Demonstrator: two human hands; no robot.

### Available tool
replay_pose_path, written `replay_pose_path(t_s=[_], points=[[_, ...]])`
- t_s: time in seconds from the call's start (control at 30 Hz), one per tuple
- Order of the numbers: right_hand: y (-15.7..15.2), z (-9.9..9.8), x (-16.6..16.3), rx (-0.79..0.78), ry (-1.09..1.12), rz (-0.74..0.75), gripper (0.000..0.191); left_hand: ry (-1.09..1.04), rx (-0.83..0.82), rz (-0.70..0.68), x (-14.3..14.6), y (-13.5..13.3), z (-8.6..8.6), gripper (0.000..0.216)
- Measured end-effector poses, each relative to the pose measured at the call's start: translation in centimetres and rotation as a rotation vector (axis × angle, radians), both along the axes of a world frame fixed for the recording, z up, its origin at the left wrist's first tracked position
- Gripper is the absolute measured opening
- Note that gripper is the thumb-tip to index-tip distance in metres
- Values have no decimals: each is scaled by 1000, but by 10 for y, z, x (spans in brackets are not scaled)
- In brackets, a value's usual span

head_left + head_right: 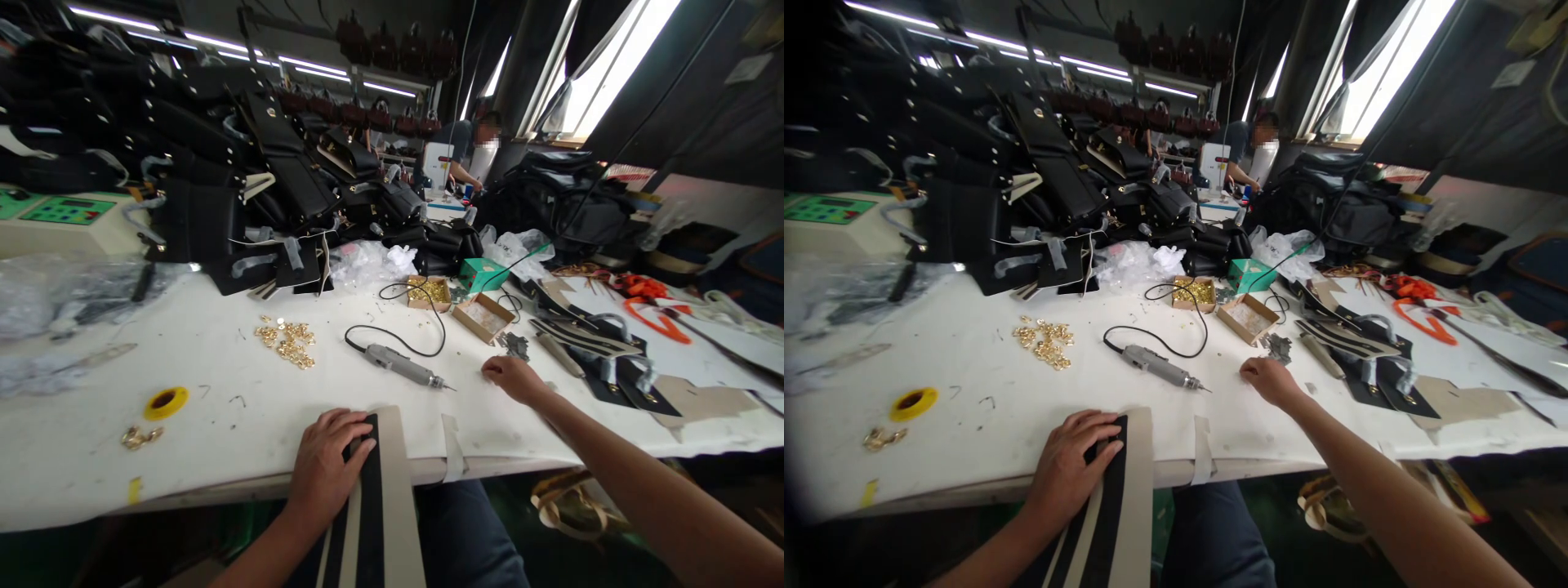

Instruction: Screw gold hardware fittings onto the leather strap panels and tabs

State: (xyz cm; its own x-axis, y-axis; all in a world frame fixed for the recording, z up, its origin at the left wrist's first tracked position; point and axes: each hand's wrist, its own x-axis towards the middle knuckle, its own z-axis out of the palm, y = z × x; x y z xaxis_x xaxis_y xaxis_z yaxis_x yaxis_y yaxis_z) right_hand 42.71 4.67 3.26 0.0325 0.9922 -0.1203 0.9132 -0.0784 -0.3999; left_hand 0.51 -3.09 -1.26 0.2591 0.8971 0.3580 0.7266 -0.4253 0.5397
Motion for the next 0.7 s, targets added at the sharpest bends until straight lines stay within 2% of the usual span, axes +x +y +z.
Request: replay_pose_path(t_s=[0.2, 0.37, 0.7], points=[[33, -6, -7, 21, 77, -100, 32, -1, 21, -7, 1, 0, 1, 15], [57, -18, -27, 13, 76, -87, 24, 0, 46, -12, -1, -1, 0, 15], [68, -28, -40, 2, -21, -168, 19, 10, 46, -7, -4, 0, -4, 16]])
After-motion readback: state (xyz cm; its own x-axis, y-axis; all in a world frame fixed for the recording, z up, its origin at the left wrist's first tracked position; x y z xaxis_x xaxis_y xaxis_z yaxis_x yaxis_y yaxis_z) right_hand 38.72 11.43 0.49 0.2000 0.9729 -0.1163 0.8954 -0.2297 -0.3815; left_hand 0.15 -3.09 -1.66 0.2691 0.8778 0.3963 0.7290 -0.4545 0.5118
